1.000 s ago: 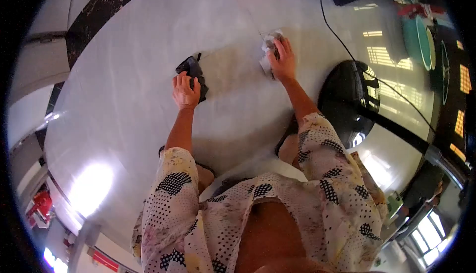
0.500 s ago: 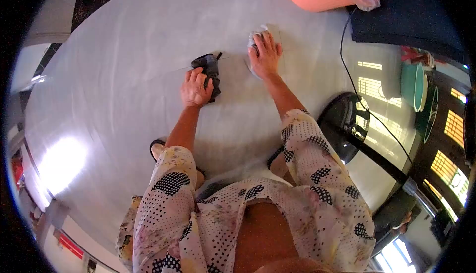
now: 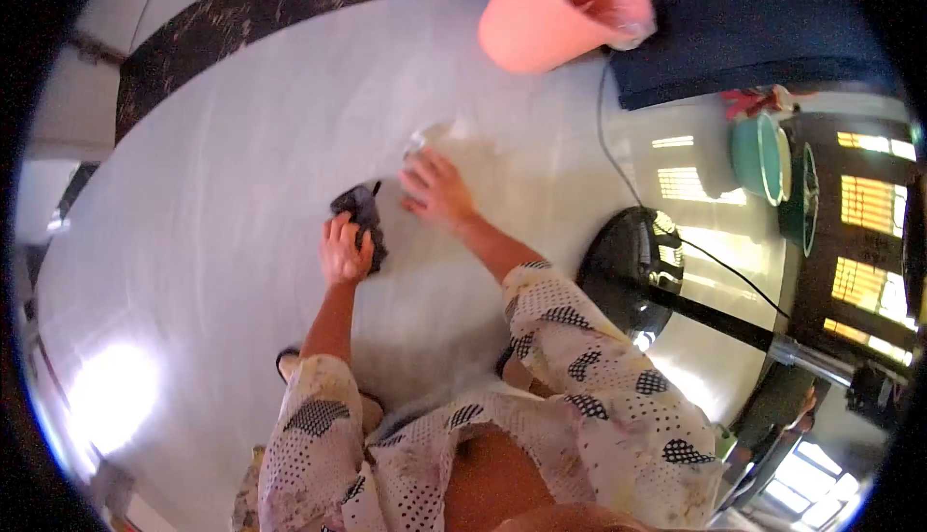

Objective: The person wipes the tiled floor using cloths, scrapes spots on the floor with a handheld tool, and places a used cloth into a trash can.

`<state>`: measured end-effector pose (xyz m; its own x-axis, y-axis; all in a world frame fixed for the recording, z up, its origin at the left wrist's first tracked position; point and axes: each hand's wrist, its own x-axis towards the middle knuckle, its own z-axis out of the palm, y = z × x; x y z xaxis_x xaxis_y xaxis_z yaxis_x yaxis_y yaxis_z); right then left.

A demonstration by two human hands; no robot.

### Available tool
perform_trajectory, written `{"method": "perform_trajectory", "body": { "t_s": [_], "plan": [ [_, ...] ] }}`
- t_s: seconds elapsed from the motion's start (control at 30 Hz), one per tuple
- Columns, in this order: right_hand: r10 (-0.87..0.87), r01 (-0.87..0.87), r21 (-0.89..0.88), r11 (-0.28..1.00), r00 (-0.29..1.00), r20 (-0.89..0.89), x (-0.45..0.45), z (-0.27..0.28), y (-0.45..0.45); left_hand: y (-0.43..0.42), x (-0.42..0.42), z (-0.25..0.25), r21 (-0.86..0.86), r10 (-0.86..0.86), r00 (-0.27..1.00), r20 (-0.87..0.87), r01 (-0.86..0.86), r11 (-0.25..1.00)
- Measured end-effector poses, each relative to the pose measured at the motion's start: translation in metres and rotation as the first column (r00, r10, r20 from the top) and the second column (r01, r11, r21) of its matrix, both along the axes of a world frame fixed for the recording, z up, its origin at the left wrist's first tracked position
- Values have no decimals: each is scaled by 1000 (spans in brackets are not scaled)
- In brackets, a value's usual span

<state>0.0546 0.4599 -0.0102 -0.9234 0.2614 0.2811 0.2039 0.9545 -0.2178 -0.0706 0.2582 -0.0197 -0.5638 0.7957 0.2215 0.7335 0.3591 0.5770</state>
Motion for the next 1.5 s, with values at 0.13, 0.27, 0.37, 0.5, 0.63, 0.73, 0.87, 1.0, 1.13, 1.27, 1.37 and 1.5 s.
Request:
{"method": "perform_trajectory", "body": {
  "t_s": [0.13, 0.27, 0.37, 0.5, 0.63, 0.73, 0.87, 1.0, 1.13, 1.27, 1.37, 1.5],
  "plan": [
    [24, -25, -67, 997, 1000, -16, 20, -10, -17, -3, 2, -6, -6, -10, 1000, -20, 10, 1000],
    [-10, 11, -54, 998, 1000, 30, 64, -13, -32, -3, -1, -4, 15, -9, 1000, -24, 9, 1000],
    [-164, 164, 24, 986, 939, 302, 97, -3, -41, -4, -2, -15, 62, -25, 995, -92, 30, 998],
    [-215, 207, 59, 976, 956, 197, 100, -13, -26, -7, 1, -9, 13, 6, 998, -62, -5, 1000],
    [-294, 283, 96, 954, 949, 117, 84, -4, -13, -6, 2, -5, 41, -5, 999, 39, 4, 999],
    [-478, 472, 103, 876, 877, 46, 71, -22, 5, -5, 2, -4, 44, 10, 1000, 14, -11, 999],
    [-846, 788, -306, 534, 504, -177, 45, -47, 48, -5, 2, -10, 15, 45, 999, 27, -46, 999],
    [-901, -125, -965, -230, 403, 162, 71, -1, 80, -7, 2, -17, 13, 42, 998, 50, -43, 999],
    [-829, -688, -567, -452, 558, -17, 95, 33, 97, -5, 3, -11, 42, -2, 999, 36, 1, 999],
    [-840, -659, -671, -339, 533, -100, 87, 112, 133, -4, 1, -11, 53, -27, 999, 39, 25, 998],
    [-830, -645, -735, -211, 515, -214, 76, 189, 177, -3, 1, -12, 86, -27, 1000, 8, 26, 996],
    [-679, -671, -740, 42, 525, -514, 51, 287, 242, -4, 2, -9, 80, -35, 999, -24, 37, 996]
  ]
}}
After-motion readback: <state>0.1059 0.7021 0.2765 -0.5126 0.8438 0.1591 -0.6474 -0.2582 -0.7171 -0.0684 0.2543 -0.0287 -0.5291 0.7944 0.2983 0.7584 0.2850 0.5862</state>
